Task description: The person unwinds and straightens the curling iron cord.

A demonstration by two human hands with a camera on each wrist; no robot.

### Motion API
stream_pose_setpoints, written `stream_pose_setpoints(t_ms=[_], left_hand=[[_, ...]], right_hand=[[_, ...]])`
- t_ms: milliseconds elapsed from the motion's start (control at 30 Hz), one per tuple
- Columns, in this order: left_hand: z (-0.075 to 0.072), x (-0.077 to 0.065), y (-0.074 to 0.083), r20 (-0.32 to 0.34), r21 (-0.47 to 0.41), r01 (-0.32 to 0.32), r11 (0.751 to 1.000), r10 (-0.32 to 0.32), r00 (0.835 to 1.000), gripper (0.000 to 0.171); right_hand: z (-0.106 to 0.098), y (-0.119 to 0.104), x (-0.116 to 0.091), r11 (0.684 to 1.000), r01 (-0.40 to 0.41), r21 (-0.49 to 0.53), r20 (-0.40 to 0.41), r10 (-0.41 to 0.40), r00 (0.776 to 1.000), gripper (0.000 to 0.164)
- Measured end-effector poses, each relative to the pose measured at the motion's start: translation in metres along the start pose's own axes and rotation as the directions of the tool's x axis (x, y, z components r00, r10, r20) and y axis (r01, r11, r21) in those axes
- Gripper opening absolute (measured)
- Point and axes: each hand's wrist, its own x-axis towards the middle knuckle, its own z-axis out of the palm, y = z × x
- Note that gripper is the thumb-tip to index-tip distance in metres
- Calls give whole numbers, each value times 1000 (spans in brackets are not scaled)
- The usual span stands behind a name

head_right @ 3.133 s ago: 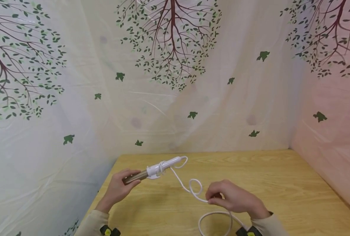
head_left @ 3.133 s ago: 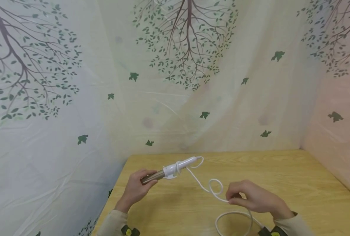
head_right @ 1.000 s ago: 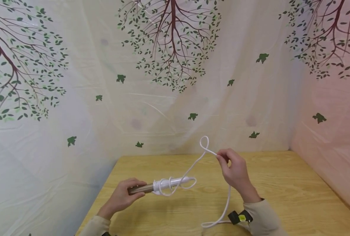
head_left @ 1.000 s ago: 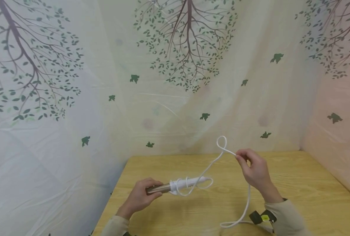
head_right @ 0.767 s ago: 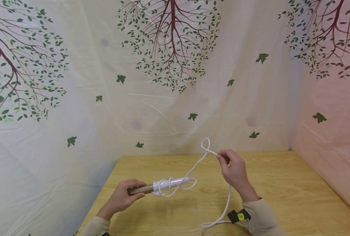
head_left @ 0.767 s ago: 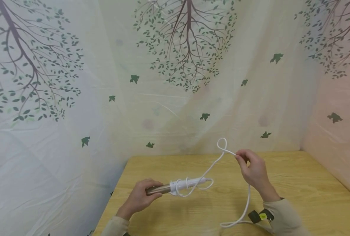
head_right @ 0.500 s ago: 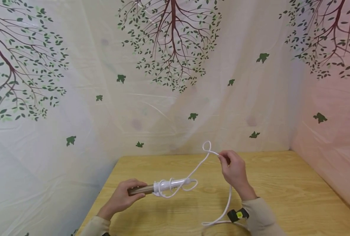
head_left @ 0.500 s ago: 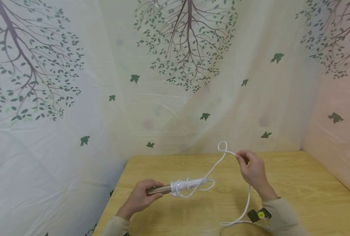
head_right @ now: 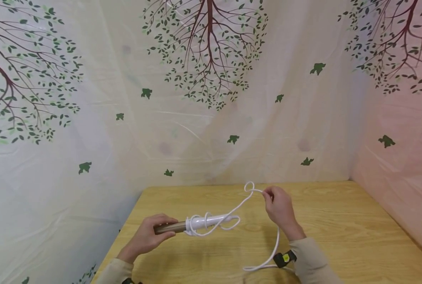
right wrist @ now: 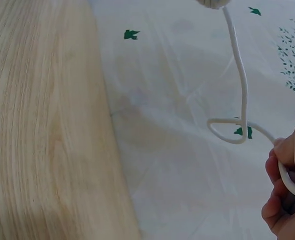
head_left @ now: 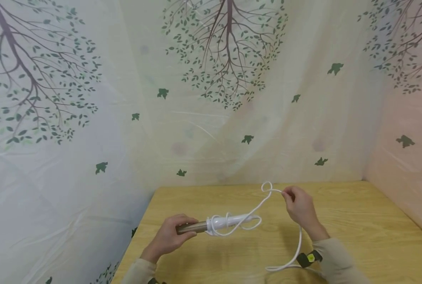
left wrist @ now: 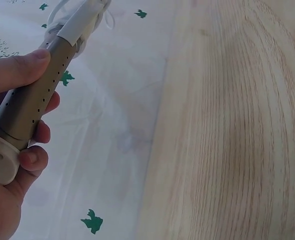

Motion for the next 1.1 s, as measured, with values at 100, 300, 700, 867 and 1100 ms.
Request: stream_pose_setpoints(t_ms=[100, 300, 700, 867, 1100], left_hand=[[-1, 1, 6, -6, 5, 3, 1000, -3, 1000, 30], [-8, 3, 30, 1, -21, -31, 999, 31, 1000, 28], [-5, 1, 1, -24, -65, -52, 997, 50, 998, 28], [-8, 2, 2, -51, -66, -44, 997, 41, 998, 28], [-11, 2, 4, -69, -78, -17, 997, 12, 998, 28]], right_hand=[[3, 3, -1, 1000, -15, -17, 50, 15, 999, 5], [8, 7, -7, 995, -93, -40, 234, 100, 967, 5], [21, 18, -20, 988, -46, -145, 354, 95, 930, 10], [23, 23, -25, 983, -72, -169, 403, 136, 905, 10], [23, 25, -32, 977, -112, -182, 467, 186, 864, 10]])
